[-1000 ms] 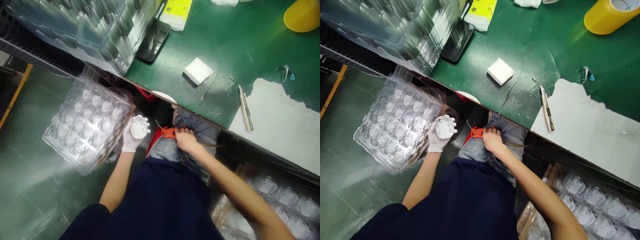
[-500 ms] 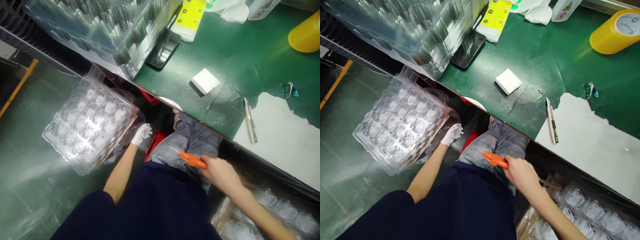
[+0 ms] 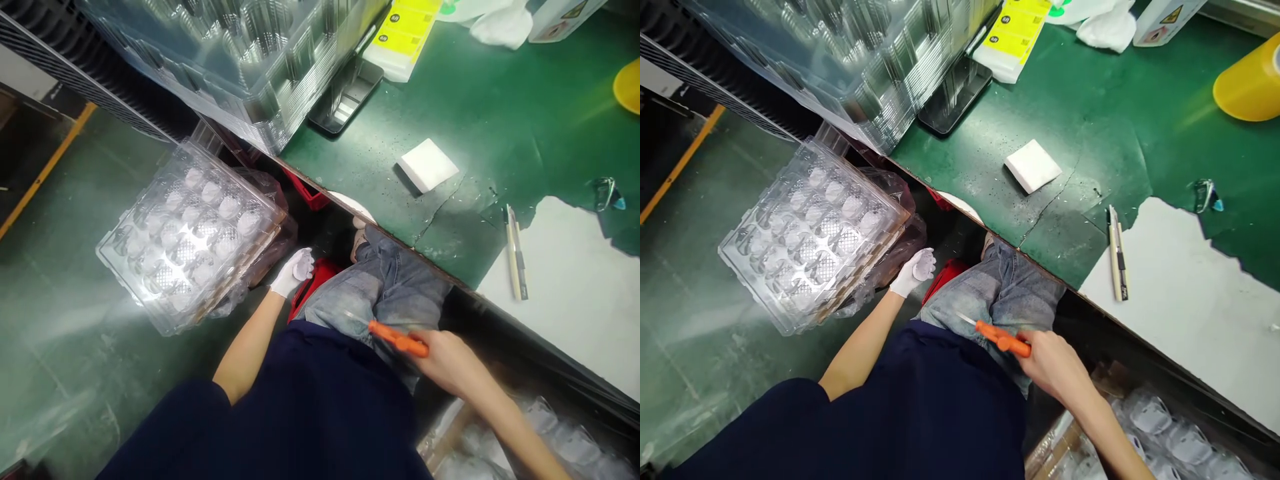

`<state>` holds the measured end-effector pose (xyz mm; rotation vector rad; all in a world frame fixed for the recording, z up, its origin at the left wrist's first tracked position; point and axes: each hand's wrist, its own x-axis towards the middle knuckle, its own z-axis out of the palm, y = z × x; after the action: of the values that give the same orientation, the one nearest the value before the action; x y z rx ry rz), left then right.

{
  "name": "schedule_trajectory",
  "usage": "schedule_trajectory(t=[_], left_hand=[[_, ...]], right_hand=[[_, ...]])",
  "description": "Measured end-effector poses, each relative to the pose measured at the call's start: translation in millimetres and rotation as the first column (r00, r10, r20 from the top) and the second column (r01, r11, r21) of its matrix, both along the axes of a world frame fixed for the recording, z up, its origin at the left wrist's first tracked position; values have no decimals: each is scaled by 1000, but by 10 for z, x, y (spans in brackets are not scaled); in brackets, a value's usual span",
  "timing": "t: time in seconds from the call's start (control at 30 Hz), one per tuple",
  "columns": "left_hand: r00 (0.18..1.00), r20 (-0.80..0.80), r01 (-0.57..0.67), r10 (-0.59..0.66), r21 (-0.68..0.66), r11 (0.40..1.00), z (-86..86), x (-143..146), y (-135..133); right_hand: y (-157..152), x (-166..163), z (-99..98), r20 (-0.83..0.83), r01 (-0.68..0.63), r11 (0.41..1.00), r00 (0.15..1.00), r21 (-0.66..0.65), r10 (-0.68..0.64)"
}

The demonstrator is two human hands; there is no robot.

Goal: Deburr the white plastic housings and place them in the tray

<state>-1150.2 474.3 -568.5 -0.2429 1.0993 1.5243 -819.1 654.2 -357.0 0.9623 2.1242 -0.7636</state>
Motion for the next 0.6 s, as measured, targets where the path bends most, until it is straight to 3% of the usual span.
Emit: schedule_trajectory(t=[0.23, 0.43, 0.6], left_hand=[[995, -55, -89, 84, -108, 990, -90, 156, 5], [961, -107, -270, 255, -155, 950, -48, 213, 246], [949, -259, -238, 181, -207, 949, 60, 231, 396]], right_hand=[[75, 104, 19, 42, 42, 999, 998, 33, -43], [43, 115, 65, 69, 46, 999, 997, 6, -46], [-26, 37, 55, 89, 44, 999, 995, -22, -42]])
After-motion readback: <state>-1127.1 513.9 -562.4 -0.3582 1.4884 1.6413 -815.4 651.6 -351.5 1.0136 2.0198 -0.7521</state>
